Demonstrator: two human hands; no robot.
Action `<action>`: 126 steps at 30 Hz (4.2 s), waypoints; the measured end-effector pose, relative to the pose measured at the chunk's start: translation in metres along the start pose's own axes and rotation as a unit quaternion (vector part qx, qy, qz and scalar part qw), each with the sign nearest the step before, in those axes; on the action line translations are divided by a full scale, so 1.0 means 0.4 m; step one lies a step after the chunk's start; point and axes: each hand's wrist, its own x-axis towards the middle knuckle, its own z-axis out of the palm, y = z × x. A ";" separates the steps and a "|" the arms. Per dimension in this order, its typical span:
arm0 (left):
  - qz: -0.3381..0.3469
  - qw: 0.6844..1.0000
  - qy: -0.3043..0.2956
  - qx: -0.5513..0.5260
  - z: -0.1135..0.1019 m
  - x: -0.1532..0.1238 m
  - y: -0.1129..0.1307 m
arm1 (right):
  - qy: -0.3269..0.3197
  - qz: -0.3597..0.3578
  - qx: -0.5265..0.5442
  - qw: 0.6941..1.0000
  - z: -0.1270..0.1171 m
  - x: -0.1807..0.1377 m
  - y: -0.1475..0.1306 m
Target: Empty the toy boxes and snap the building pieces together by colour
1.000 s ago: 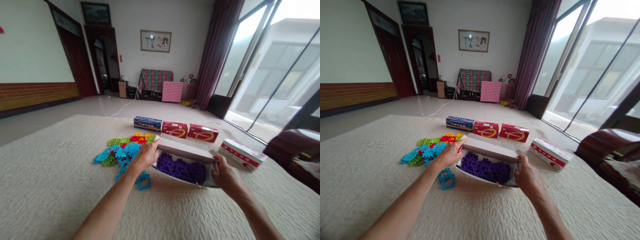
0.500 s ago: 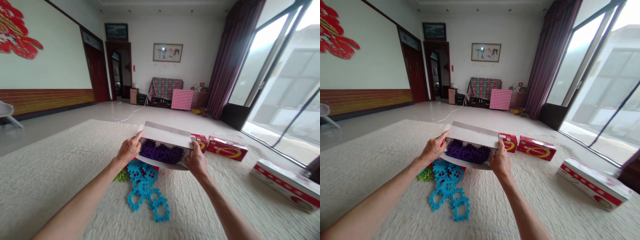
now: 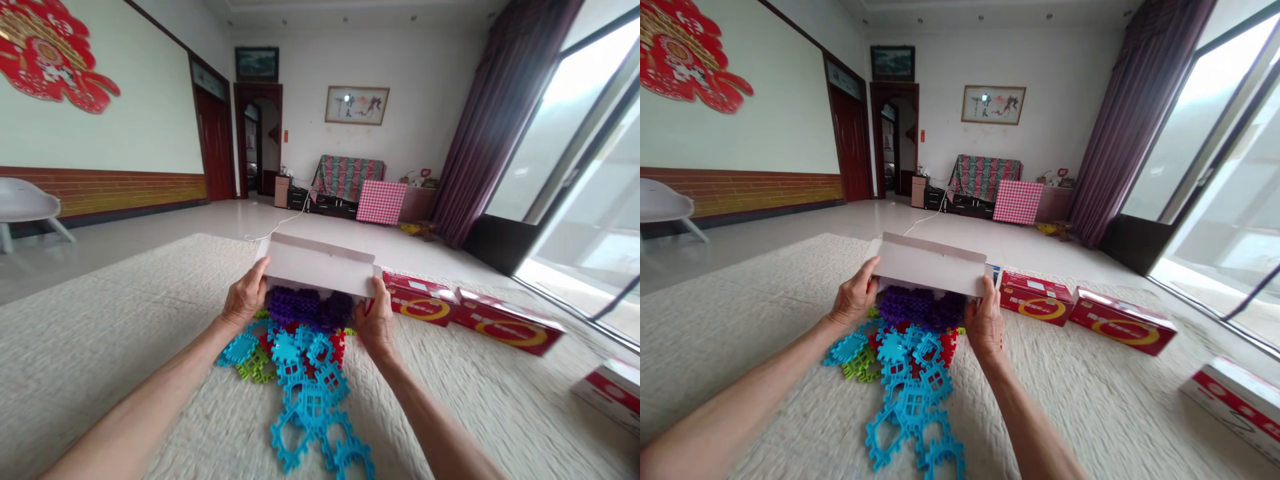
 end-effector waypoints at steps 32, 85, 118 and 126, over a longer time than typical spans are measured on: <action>0.000 0.997 0.019 0.074 -0.122 0.223 -0.025 | 0.021 -0.032 0.018 0.999 0.042 0.219 -0.077; -0.144 0.898 -0.348 -0.226 -0.052 -0.101 0.704 | -0.193 0.412 -0.034 0.890 -0.803 -0.239 0.217; -0.325 0.750 -0.218 -0.533 0.006 -0.130 0.705 | 0.035 0.420 0.185 0.887 -0.765 -0.241 0.191; -0.392 0.677 -0.170 -0.600 0.003 -0.121 0.711 | -0.039 0.392 0.328 0.859 -0.762 -0.243 0.204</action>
